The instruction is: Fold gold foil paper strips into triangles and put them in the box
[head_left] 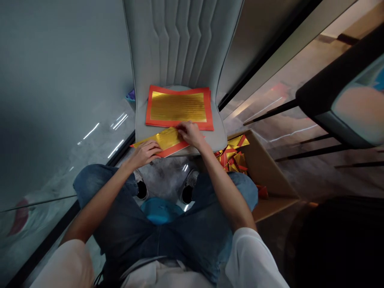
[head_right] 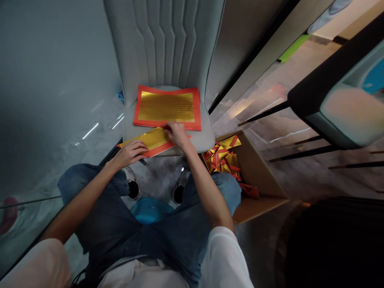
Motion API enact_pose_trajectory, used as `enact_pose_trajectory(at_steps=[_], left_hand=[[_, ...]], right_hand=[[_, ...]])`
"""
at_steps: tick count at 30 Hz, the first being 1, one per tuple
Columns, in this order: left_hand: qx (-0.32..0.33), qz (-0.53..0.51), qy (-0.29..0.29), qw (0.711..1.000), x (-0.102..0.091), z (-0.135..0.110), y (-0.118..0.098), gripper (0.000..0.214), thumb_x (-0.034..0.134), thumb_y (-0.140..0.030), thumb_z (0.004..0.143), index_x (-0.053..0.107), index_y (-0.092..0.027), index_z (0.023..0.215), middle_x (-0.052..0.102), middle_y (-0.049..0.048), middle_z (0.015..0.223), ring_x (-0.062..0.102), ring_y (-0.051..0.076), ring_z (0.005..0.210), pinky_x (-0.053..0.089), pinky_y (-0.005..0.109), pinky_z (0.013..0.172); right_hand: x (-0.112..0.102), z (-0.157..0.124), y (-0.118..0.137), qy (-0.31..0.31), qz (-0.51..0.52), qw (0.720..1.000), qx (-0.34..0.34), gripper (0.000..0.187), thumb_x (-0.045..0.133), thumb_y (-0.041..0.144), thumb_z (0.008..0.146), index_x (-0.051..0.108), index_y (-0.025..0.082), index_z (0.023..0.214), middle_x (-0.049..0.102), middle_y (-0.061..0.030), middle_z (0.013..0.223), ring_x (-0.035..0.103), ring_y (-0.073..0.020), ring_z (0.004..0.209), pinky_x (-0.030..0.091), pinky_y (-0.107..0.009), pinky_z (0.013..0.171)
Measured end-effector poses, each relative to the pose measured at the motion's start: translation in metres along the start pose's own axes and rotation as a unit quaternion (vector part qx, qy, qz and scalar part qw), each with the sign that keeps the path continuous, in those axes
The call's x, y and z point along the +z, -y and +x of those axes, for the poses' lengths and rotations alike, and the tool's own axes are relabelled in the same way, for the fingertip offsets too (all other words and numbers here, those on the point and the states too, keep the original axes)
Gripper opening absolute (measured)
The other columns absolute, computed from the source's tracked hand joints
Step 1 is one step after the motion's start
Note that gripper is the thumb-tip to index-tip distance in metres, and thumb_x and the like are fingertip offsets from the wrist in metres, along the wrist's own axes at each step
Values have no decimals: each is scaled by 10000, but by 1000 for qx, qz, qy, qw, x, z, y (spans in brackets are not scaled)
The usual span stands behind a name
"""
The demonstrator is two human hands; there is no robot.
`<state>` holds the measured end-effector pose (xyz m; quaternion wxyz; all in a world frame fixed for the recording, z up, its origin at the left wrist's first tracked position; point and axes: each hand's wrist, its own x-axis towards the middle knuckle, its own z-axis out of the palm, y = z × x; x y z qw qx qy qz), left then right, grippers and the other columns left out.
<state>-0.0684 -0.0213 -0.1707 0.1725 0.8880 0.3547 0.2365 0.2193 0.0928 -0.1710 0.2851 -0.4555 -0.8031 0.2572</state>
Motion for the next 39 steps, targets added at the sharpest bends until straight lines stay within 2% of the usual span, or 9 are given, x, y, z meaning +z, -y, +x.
enact_pose_trajectory(at_steps=[4,7,9,12,16,20,31,35,39], left_hand=[[-19,40,11,999,-4,5,-9,298,557,-424,1123,791,-240,1132,783,85,1137,719,251,1105,572,439,1021],[-20,89,11,996,-7,12,-18,319,519,-386,1142,790,-219,1150,796,84,1073,739,244,1035,583,400,935],[-26,112,2,993,-7,16,-22,320,512,-371,1146,787,-207,1150,797,83,1033,748,235,995,585,368,882],[-30,127,-8,991,-6,22,-24,318,515,-343,1144,786,-181,1107,795,87,977,762,227,939,583,332,812],[-43,78,-16,996,-10,21,-25,265,564,-339,1125,771,-178,1165,816,95,1034,783,230,948,594,323,813],[-94,28,-19,995,-25,14,-24,261,591,-372,1106,773,-219,1213,825,86,1125,789,244,1004,596,347,877],[-223,-30,85,971,-70,45,-12,296,652,-439,1036,796,-232,1190,823,61,987,739,231,835,495,307,742],[-248,-20,106,963,-67,47,2,298,640,-434,1035,788,-226,1189,801,67,951,713,233,822,487,320,758],[-244,-18,143,959,-58,52,14,282,585,-338,1039,752,-219,1233,797,89,1082,733,263,970,539,360,861]], right_hand=[[7,-10,12,-26,-85,996,-11,239,559,165,994,781,204,1076,803,-132,1129,644,-329,1087,481,-482,988],[-1,-27,32,-22,-82,996,-39,209,570,221,1040,760,196,1122,769,-147,1224,624,-340,1149,462,-485,1003],[-5,-41,46,44,-14,994,-103,189,655,332,1032,744,218,1154,759,-125,1237,639,-319,1132,480,-461,1007],[-2,-61,59,113,54,980,-155,352,749,492,988,717,223,1213,759,-118,1186,654,-314,1101,507,-447,975],[13,-72,60,57,70,990,-109,252,623,425,1080,739,202,1079,769,-114,976,668,-277,951,512,-397,862],[17,-67,57,32,106,993,-47,241,625,395,1075,761,214,991,791,-82,943,701,-232,869,513,-345,822],[13,-48,61,10,148,987,63,210,616,372,1024,711,190,980,744,-32,811,601,-163,666,435,-274,655],[13,-39,60,17,135,987,82,203,618,351,1027,716,187,958,722,-22,763,584,-161,654,418,-274,651],[14,-30,60,15,90,992,87,141,650,259,1001,752,176,950,777,-51,848,630,-173,717,432,-283,698]])
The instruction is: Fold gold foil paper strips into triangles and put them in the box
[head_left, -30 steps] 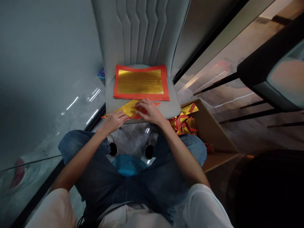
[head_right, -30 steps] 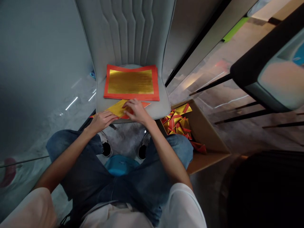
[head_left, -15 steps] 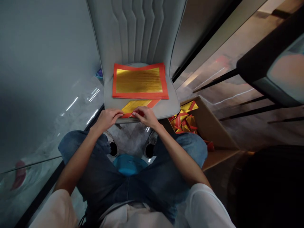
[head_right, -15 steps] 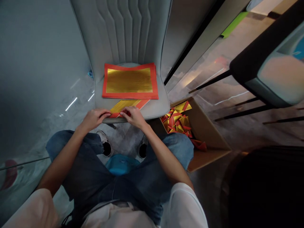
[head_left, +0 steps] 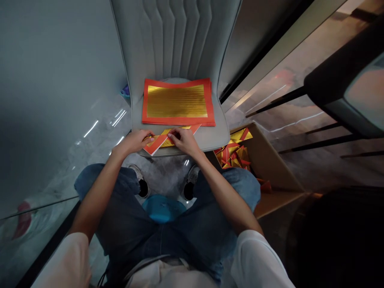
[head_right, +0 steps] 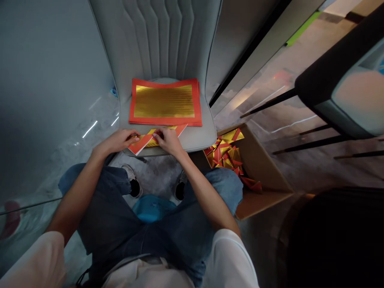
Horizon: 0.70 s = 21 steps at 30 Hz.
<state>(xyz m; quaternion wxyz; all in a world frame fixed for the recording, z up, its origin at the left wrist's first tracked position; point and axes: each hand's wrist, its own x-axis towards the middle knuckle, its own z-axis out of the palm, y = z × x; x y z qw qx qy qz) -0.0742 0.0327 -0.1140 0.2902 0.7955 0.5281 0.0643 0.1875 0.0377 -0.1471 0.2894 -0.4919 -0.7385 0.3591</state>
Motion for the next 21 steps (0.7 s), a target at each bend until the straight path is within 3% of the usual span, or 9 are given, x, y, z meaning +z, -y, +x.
enact_pose_trajectory(at_steps=[6,13,21], left_hand=[[55,46,-61,996,11,26,-7,315,583,-206,993,705,-149,1278,695,158,1297,646,312,1265,501,467,1129],[29,1,-91,995,30,48,-13,187,644,-322,1031,745,-181,1101,705,105,1070,686,265,1004,559,409,933],[13,-1,-105,994,31,48,-13,135,667,-299,1017,738,-192,1058,721,108,1041,663,295,1035,533,439,949]], right_hand=[[0,15,0,6,-28,999,19,124,689,221,992,797,160,984,806,-75,894,653,-187,738,464,-292,733],[2,25,0,4,-92,995,43,111,696,200,997,796,165,1027,828,-89,936,716,-209,794,488,-297,764],[5,27,3,0,-133,989,59,84,708,246,994,774,197,1010,822,-98,946,739,-252,840,503,-327,765]])
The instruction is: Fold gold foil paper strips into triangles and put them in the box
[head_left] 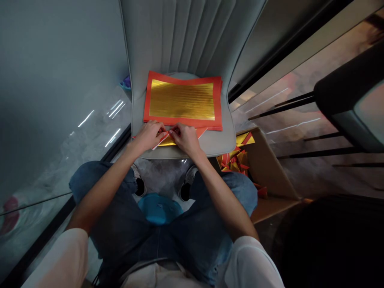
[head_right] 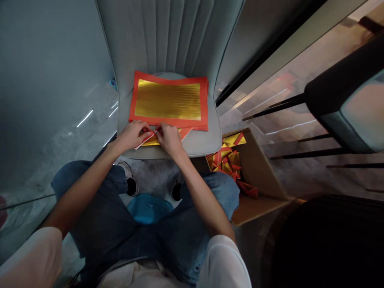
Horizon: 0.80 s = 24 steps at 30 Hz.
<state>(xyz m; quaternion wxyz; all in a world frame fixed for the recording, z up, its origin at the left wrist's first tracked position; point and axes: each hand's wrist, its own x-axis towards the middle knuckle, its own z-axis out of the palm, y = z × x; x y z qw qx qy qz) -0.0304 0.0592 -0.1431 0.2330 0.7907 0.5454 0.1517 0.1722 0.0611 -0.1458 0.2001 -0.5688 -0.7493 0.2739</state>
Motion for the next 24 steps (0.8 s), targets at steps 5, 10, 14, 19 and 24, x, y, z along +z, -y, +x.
enact_pose_trajectory(at_steps=[5,10,14,19,24], left_hand=[[-8,-22,-14,1000,0,1,-1,95,687,-273,997,722,-200,1047,726,97,1047,661,284,1052,528,434,985],[-7,-56,-80,995,-14,-11,-1,79,652,-259,1015,695,-194,1002,717,89,1033,665,251,1019,533,402,963],[-70,-98,-232,965,-15,-53,-8,234,636,-421,1050,636,-218,933,664,36,863,652,206,876,539,355,866],[-216,-306,-225,899,17,-107,-19,342,731,-544,963,592,-234,1002,551,-63,644,583,128,541,475,269,557],[-239,-498,-100,827,34,-107,-24,608,795,-659,868,535,-238,1222,716,-12,808,733,176,563,366,209,360]], right_hand=[[2,1,-1,-3,0,1000,5,76,716,249,982,765,202,1015,812,-94,919,731,-257,829,506,-342,768],[2,1,-2,-9,2,1000,7,106,714,240,981,778,204,1058,814,-89,926,734,-254,834,512,-344,785],[2,1,-1,-12,-1,1000,7,126,704,237,984,797,193,1056,818,-98,939,740,-259,847,511,-348,782],[2,3,-3,-13,-3,1000,4,126,706,252,968,801,201,1033,813,-85,906,725,-246,812,507,-342,766],[2,5,-6,-12,2,1000,3,123,703,257,963,793,203,1027,799,-74,871,698,-234,768,481,-333,731]])
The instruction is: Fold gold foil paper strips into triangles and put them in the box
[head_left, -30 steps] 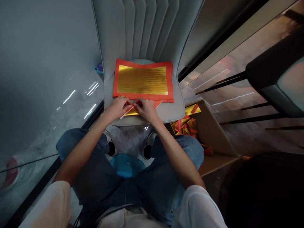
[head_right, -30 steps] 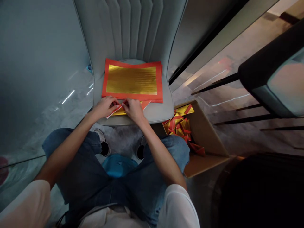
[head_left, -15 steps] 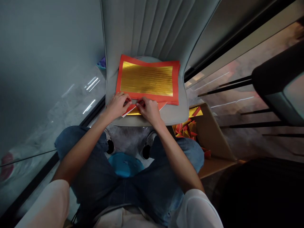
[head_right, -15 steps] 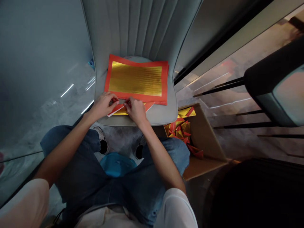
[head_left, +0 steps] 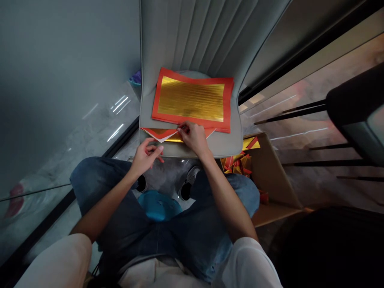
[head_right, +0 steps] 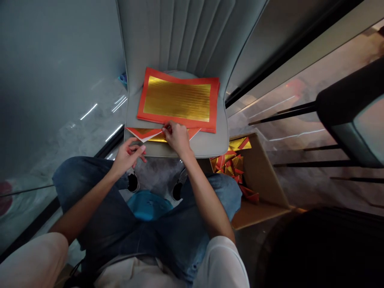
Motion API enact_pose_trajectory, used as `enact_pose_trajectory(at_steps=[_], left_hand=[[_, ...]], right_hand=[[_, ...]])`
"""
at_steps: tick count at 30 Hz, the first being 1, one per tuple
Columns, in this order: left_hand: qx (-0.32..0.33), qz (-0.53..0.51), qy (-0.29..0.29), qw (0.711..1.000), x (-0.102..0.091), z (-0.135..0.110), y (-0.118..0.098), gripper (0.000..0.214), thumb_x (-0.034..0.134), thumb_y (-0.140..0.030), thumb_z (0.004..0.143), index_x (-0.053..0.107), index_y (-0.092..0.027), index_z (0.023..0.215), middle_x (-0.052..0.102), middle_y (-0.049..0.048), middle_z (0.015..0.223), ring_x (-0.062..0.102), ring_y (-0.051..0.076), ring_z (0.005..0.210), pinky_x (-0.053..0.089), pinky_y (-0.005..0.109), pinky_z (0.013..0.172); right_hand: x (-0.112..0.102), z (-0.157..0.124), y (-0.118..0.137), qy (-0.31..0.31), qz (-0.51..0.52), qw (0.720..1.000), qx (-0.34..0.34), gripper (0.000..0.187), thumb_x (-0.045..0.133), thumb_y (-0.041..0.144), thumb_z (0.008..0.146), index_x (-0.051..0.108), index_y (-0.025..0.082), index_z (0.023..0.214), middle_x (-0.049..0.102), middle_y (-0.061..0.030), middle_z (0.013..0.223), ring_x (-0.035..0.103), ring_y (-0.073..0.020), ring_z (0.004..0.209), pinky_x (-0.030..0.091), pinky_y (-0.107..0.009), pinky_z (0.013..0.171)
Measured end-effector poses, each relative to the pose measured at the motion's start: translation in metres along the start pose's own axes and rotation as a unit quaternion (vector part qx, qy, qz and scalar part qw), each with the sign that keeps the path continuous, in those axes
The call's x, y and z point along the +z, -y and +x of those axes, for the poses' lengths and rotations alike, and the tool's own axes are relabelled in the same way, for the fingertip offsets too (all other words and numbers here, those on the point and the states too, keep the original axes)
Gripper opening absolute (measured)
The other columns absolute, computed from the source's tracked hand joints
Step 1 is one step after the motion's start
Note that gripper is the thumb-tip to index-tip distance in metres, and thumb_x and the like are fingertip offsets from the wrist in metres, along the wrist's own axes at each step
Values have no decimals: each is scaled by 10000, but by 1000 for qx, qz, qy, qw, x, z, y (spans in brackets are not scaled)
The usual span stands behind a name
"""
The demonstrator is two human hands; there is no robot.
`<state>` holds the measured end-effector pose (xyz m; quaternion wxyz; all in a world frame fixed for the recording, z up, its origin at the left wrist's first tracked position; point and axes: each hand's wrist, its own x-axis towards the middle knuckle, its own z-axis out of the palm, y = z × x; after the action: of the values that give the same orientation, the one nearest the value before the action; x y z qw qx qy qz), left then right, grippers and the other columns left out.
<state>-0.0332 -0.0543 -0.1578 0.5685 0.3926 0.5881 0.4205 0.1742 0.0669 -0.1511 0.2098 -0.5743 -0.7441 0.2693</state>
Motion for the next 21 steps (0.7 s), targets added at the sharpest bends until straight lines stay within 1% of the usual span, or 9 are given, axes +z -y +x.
enact_pose_trajectory(at_steps=[3,5,7,10,12,14,16,21], left_hand=[[-3,-35,38,999,0,8,-5,651,825,-650,851,551,-222,1257,755,33,881,795,216,674,391,192,352],[-13,-37,73,997,-1,13,-8,641,825,-628,867,575,-213,1287,770,56,916,812,228,728,429,188,372],[-16,-35,93,995,-3,17,-9,612,817,-624,882,598,-206,1270,774,70,935,823,242,792,484,190,404],[-11,-43,84,995,-2,23,-8,567,795,-655,895,617,-186,1161,768,81,951,830,264,884,607,238,503],[-16,-47,75,996,-2,25,-7,547,778,-667,908,616,-175,1085,766,86,954,831,267,907,651,270,555],[-25,-48,70,996,-2,25,-7,528,772,-657,919,619,-167,1041,765,89,943,832,269,908,658,277,564],[-34,-53,65,996,-2,23,-6,504,777,-627,927,631,-159,1042,764,88,926,833,271,899,651,273,549],[-63,-67,26,995,5,19,-4,453,769,-574,951,622,-153,1029,769,89,907,839,257,832,606,237,505]], right_hand=[[0,1,-1,-1,9,1000,4,118,712,263,956,794,198,1010,794,-75,866,688,-231,759,471,-332,723],[0,2,-1,0,14,1000,7,117,719,276,951,793,199,1000,788,-72,856,680,-227,748,465,-329,715],[0,3,-1,3,18,1000,11,116,720,276,950,790,199,1001,782,-67,843,670,-220,733,457,-325,703],[0,3,-1,1,22,1000,11,108,717,257,947,785,196,1004,779,-66,848,667,-216,740,446,-320,696],[0,3,-1,0,22,1000,11,109,711,255,949,783,197,1006,781,-66,854,667,-216,742,445,-319,697],[0,2,-1,3,23,1000,13,116,705,258,950,782,199,1013,783,-66,856,664,-214,732,452,-320,704],[0,2,-2,4,23,1000,13,124,699,261,949,782,202,1019,784,-64,857,662,-214,727,460,-323,711],[4,0,-4,-11,16,1000,12,140,687,277,942,785,209,1015,792,-65,871,672,-222,748,478,-325,720]])
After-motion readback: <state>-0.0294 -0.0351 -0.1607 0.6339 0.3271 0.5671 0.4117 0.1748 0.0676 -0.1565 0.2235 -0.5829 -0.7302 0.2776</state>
